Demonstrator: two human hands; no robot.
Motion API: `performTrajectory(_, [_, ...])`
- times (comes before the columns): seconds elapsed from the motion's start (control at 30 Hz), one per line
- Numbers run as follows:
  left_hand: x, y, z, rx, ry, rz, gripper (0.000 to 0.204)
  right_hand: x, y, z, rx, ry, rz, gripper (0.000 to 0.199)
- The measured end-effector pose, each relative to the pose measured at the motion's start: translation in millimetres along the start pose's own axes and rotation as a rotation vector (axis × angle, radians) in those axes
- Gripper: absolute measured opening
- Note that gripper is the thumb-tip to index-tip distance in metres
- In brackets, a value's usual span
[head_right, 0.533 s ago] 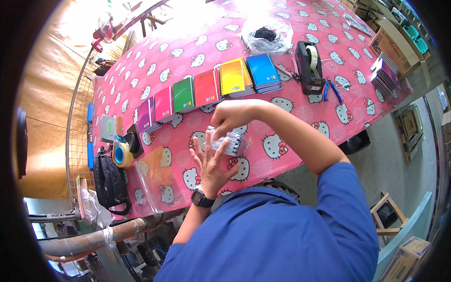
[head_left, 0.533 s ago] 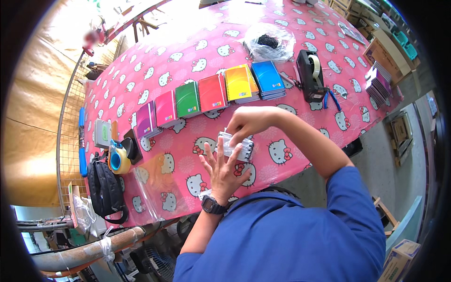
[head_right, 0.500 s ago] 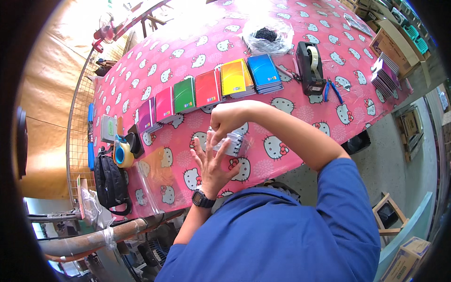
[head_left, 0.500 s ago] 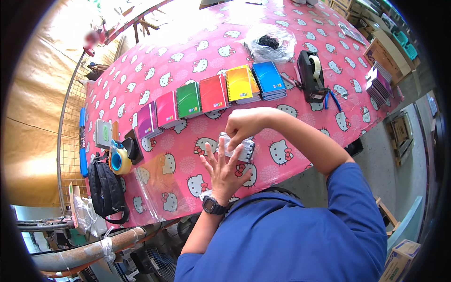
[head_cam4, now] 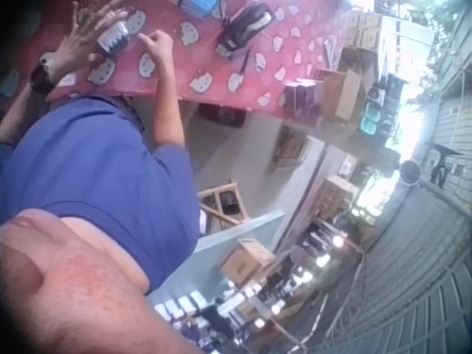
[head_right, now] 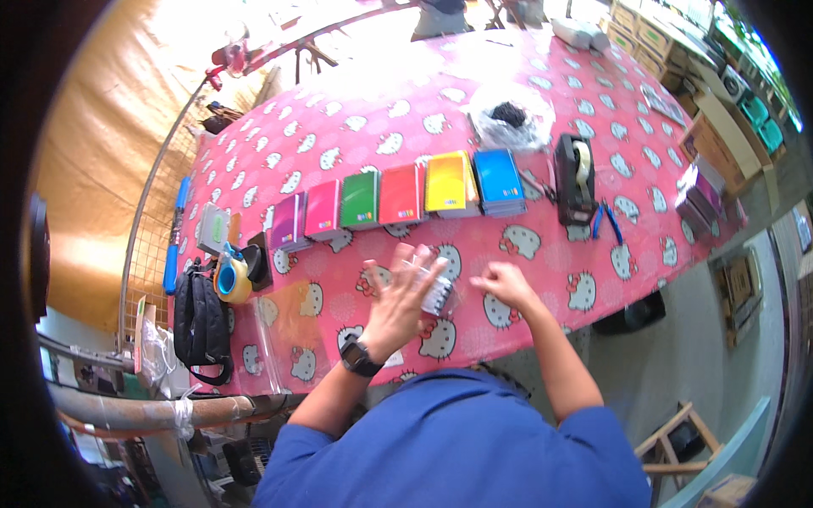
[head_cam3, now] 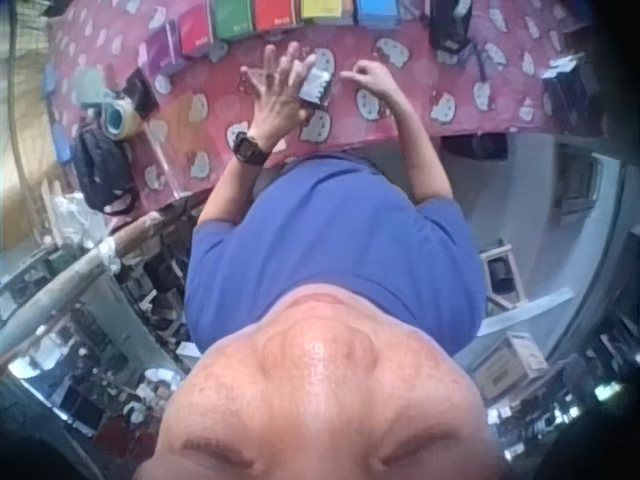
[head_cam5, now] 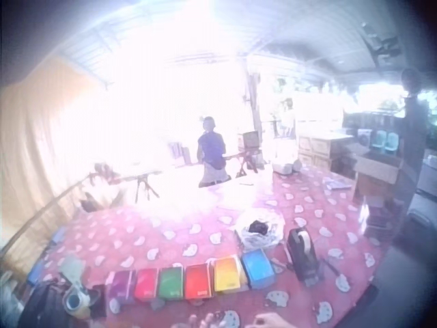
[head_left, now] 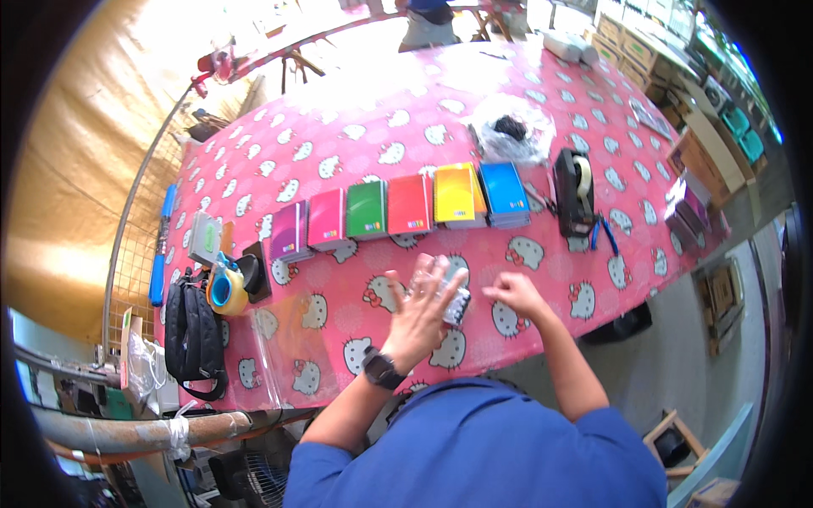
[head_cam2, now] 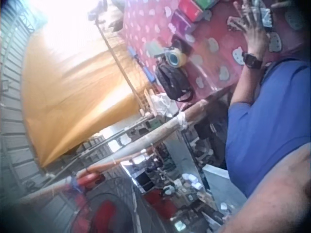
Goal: The person picks up notebooks from a row, stacks them, places them into plastic sleeves, and seals the sleeves using a tape dispenser.
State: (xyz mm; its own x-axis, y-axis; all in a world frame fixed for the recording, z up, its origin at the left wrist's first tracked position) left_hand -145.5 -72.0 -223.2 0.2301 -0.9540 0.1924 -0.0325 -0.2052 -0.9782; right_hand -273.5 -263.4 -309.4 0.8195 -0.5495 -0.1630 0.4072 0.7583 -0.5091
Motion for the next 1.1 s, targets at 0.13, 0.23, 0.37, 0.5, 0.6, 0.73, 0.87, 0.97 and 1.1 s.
performTrajectory(0.13, [36,-5,3,-0.409,0.07,-0.008,0.088,-35,1,-14,-0.009,0.193,0.46,0.031])
performTrajectory(0.23, [25,-3,11,-1.151,0.058,-0.282,0.104,-44,18,-11,0.331,0.044,0.233,0.054])
performTrajectory(0.37, [1,25,17,-1.573,-0.078,-0.19,0.112,-33,16,6,0.42,-0.056,0.21,0.065])
performTrajectory(0.5, [-4,45,21,-1.1,-0.024,-0.296,0.113,-20,28,34,0.43,-0.347,0.108,0.066])
performTrajectory(0.6, [-3,33,22,-1.518,-0.117,-0.307,0.112,-11,17,63,0.263,-0.479,0.094,0.065])
performTrajectory(0.73, [6,6,33,-1.497,-0.34,-0.342,0.086,-12,-16,108,0.052,-0.297,-0.161,0.049])
performTrajectory(0.87, [32,-33,36,-0.985,-0.305,-0.155,0.059,-5,-27,129,-0.245,-0.468,-0.249,0.012])
performTrajectory(0.97, [28,-60,48,-0.912,-0.212,-0.404,0.047,-19,-51,143,-0.061,-0.467,-0.445,0.01])
performTrajectory(1.1, [11,-65,36,-0.599,0.021,-0.403,0.033,-29,-62,100,0.146,-0.327,0.016,0.018])
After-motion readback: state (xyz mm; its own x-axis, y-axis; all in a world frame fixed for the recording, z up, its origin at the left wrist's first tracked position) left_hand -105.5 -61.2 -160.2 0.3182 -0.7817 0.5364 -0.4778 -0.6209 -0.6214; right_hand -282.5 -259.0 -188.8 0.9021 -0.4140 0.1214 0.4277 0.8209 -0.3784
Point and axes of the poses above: each hand's wrist, its own x-axis towards the middle knuckle, its own y-axis out of the palm, z = x × y, the point moved 1 cm from there along x, towards the middle knuckle
